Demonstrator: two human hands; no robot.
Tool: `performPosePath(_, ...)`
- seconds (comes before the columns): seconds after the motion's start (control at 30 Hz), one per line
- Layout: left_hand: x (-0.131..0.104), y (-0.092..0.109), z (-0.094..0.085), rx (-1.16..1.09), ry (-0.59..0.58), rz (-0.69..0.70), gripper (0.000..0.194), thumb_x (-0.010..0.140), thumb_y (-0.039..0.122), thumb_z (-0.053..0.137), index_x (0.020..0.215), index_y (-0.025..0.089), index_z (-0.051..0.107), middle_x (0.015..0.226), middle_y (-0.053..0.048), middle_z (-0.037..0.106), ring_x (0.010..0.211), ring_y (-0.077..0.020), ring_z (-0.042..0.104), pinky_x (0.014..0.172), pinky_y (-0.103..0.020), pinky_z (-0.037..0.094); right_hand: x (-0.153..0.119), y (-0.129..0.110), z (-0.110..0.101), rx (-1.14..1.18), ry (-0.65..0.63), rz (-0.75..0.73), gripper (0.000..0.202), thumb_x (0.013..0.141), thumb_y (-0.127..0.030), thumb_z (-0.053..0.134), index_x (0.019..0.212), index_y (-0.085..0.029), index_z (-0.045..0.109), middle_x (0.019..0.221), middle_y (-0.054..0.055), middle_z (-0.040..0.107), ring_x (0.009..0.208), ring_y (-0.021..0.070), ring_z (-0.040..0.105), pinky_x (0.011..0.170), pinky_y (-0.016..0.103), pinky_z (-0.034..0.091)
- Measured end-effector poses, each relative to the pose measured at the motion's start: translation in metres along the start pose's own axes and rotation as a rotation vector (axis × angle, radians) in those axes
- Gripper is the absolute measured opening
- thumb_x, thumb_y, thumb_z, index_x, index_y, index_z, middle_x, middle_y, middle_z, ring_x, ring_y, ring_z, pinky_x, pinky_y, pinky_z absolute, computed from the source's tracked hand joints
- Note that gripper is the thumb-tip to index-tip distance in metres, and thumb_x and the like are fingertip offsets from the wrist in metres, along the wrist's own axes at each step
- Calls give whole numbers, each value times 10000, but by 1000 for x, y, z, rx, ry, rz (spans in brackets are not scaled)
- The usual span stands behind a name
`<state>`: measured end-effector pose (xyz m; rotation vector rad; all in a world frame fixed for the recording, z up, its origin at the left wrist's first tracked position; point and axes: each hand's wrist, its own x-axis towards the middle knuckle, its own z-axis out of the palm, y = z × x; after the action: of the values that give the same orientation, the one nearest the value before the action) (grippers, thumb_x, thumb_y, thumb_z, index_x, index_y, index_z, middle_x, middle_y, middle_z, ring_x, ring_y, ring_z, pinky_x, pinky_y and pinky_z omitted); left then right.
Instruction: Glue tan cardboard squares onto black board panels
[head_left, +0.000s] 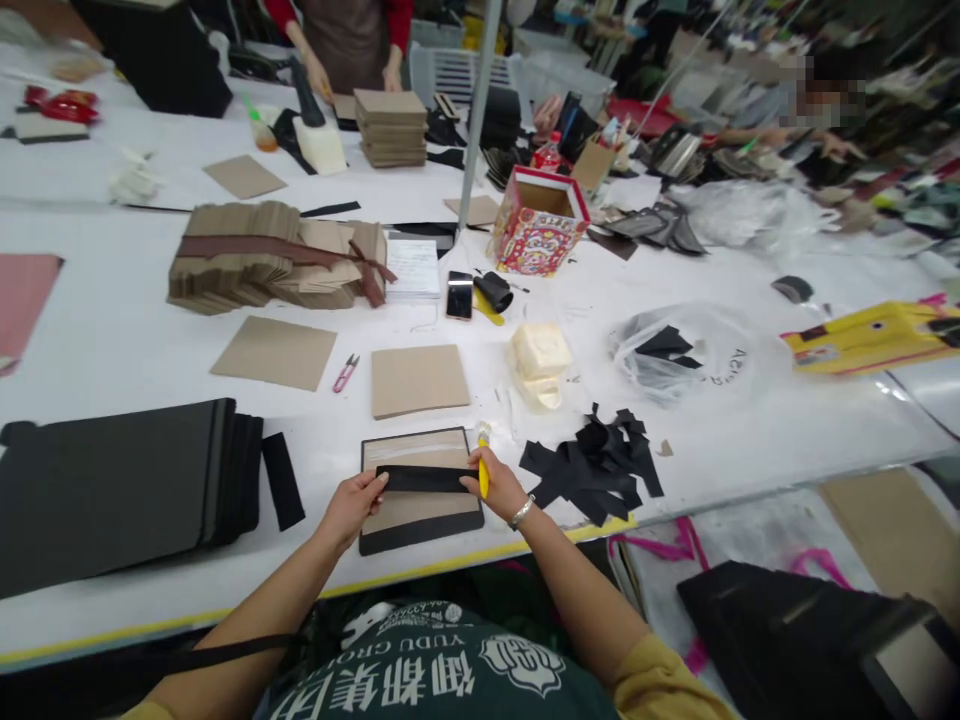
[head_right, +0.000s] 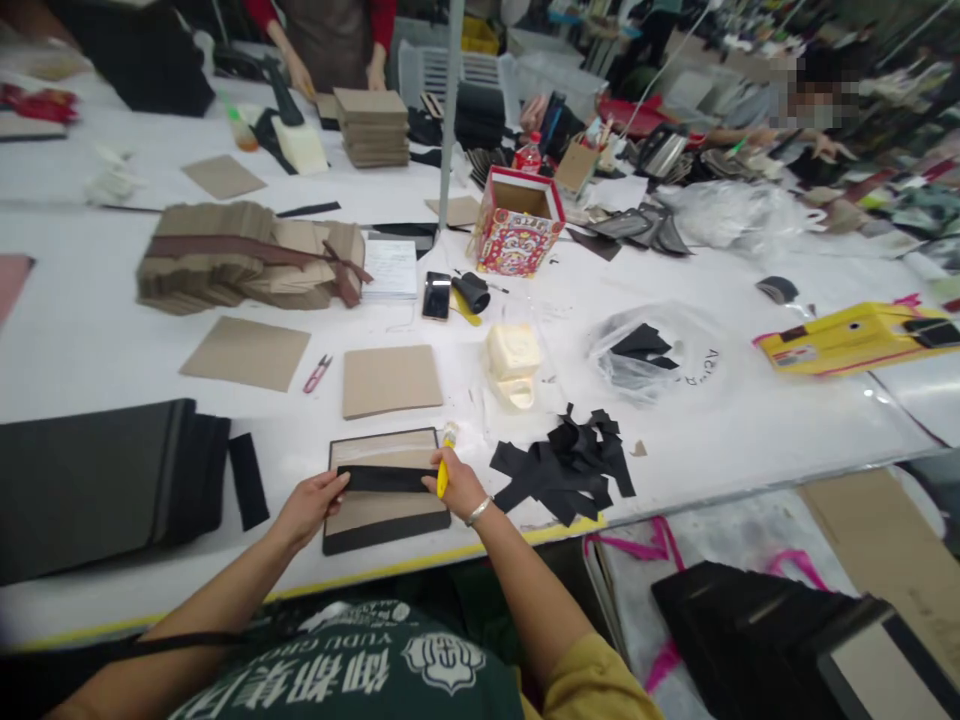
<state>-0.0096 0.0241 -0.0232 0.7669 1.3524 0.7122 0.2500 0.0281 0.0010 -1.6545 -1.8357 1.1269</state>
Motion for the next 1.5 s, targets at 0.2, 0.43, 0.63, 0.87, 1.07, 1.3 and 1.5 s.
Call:
performPosePath(0.2, 29, -8, -14, 448, 386, 129, 374, 681, 502, 535, 524, 163, 509, 453, 44, 434, 463, -86, 386, 466, -212, 274, 48, 16, 18, -140, 155, 10, 216, 735, -272, 509, 924, -197, 434, 804, 22, 568, 684, 155, 582, 616, 255, 428)
performPosePath(0.43, 54, -15, -19, 693, 523, 95, 393, 718, 512, 473, 513, 178, 515, 490, 23, 504, 505, -111, 445, 507, -229, 279, 77, 24, 36, -285, 163, 12, 198, 764, -286, 499, 929, -193, 443, 776, 17, 585, 617, 145, 575, 575, 232, 403)
performPosePath(0.63, 62, -13, -20, 814, 513, 36, 406, 720, 532, 455, 514, 186, 513, 498, 9, 517, 502, -123, 445, 498, -238, 251, 86, 34, 43, -377, 156, 16, 201, 773, -271, 508, 944, -189, 441, 787, 22, 592, 622, 139, 568, 565, 219, 380)
performPosePath(0.87, 62, -12, -20, 863, 505, 7, 426, 717, 560, 437, 516, 192, 512, 519, -5, 540, 524, -139, 465, 500, -241, 248, 90, 39, 42, -443, 135, 85, 205, 783, -261, 524, 955, -191, 437, 715, 5, 577, 624, 135, 562, 541, 204, 343)
performPosePath(1.07, 62, -8, -19, 896, 472, -12, 409, 756, 505, 392, 524, 192, 516, 520, -10, 544, 511, -142, 472, 503, -244, 267, 92, 40, 49, -486, 110, 97, 213, 797, -257, 513, 985, -189, 440, 744, 11, 578, 652, 133, 552, 562, 206, 339)
performPosePath(1.3, 56, -2, -24, 1106, 429, -4, 454, 760, 562, 368, 539, 201, 529, 535, -33, 555, 541, -178, 514, 507, -260, 316, 83, 46, 35, -530, 266, 70, 282, 799, -280, 506, 1041, -142, 469, 869, 85, 575, 816, 184, 533, 703, 265, 404)
performPosePath(1.5, 48, -11, -15, 1324, 263, 669, 441, 803, 441, 389, 1076, 152, 578, 1136, -137, 573, 1089, -247, 489, 907, -354, 350, 50, 45, 49, -360, 304, -237, 212, 846, -199, 379, 1012, -131, 492, 1115, 145, 529, 1042, 199, 477, 869, 350, 398)
